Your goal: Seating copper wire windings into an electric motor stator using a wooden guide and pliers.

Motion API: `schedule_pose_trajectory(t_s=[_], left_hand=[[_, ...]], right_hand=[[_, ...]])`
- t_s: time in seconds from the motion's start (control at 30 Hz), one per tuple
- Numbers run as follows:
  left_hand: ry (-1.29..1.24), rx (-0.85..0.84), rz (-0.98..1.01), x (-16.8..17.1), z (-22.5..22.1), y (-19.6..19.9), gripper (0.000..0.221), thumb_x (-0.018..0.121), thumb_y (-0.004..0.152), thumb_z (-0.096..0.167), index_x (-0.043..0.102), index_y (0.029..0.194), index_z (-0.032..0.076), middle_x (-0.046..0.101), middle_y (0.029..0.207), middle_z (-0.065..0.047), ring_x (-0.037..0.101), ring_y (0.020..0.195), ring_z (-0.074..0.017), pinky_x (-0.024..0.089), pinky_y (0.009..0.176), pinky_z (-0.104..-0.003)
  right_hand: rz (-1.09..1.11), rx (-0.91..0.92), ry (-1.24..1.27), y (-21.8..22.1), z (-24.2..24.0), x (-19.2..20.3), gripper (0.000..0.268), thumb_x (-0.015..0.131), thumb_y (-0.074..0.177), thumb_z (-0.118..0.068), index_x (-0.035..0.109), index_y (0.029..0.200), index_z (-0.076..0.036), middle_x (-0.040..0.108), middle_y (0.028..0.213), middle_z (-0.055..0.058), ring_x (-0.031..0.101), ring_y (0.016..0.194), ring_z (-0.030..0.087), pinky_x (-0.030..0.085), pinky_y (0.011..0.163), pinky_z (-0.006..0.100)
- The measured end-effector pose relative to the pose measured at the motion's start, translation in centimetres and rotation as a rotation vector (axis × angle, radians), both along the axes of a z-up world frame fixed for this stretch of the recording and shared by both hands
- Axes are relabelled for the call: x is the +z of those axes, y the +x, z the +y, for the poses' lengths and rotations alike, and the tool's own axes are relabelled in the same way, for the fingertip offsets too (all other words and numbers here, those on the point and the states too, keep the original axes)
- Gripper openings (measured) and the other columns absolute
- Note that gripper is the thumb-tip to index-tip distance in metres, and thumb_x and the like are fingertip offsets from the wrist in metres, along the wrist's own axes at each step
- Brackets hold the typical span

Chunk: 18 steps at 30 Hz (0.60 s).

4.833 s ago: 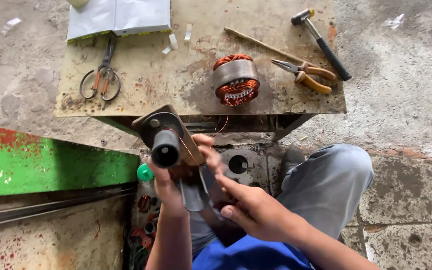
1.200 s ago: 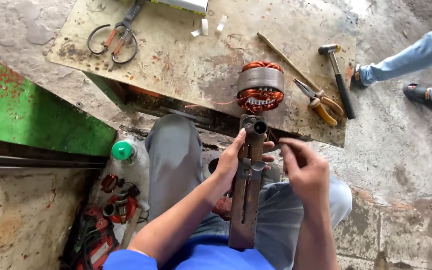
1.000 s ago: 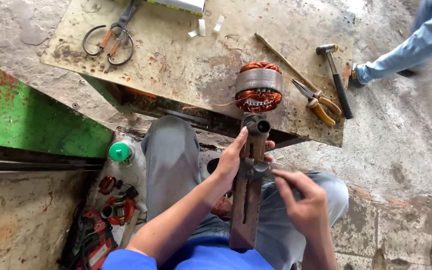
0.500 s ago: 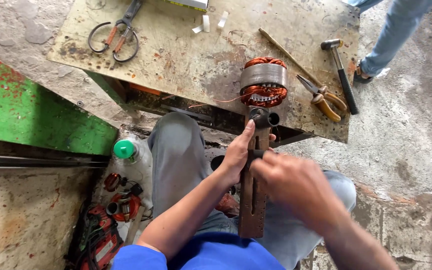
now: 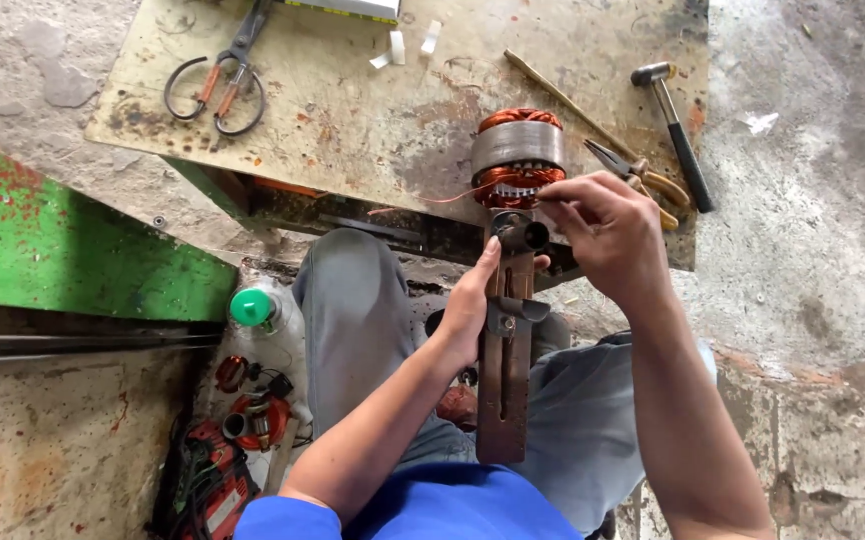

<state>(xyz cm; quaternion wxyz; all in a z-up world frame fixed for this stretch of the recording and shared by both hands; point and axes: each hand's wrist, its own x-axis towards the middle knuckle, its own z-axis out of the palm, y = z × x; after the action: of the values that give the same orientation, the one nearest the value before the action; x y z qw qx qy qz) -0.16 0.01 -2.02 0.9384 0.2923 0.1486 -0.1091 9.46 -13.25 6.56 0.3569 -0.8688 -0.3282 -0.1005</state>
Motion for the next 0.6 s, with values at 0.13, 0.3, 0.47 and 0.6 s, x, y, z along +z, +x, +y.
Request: schedule_pose_trajectory(t_s=[0.13,0.3,0.47,0.6], left_hand=[[-0.038,-0.001,0.077,-1.1,-0.1,0.5,0.057,0.053,0.104,0.054,0.066,0.136,0.010,0.072,0.126,-0.020,0.075,0.098,-0.0264,0.062,0.083,-0.037],[-0.002,0.025,0.141,-1.4,0.3,0.7,0.057,0.058,0.101,0.053,0.060,0.144,0.015,0.069,0.130,-0.019,0.072,0.107,-0.0307,0.060,0.093,-0.043],[0.026,-0.057,0.216,0.1,0.3,0.9,0.076,0.065,0.092,0.064,0.060,0.144,0.010,0.071,0.126,-0.017,0.072,0.103,-0.0291,0.059,0.090,-0.042],[0.013,-0.065,0.203,-0.8,0.1,1.3,0.073,0.067,0.093,0.062,0.058,0.146,0.013,0.071,0.122,-0.017,0.071,0.102,-0.0287,0.058,0.092,-0.043]], right_hand=[[0.268,0.095,0.082,-1.5,-1.1,-0.5,0.020,0.071,0.095,-0.005,0.077,0.113,-0.011,0.069,0.092,0.012,0.064,0.064,0.019,0.051,0.057,0.033],[0.390,0.120,0.163,-2.6,-1.0,-2.6,0.047,0.084,0.083,-0.012,0.069,0.128,-0.004,0.066,0.103,0.012,0.059,0.065,0.014,0.049,0.056,0.029],[0.345,0.035,0.215,-2.9,-0.4,-2.7,0.040,0.084,0.085,-0.016,0.073,0.123,-0.007,0.065,0.101,0.008,0.059,0.062,0.012,0.049,0.057,0.027],[0.358,0.001,0.234,-2.8,-0.8,-3.5,0.039,0.085,0.085,-0.017,0.074,0.121,-0.007,0.064,0.097,0.008,0.059,0.060,0.013,0.048,0.056,0.028]])
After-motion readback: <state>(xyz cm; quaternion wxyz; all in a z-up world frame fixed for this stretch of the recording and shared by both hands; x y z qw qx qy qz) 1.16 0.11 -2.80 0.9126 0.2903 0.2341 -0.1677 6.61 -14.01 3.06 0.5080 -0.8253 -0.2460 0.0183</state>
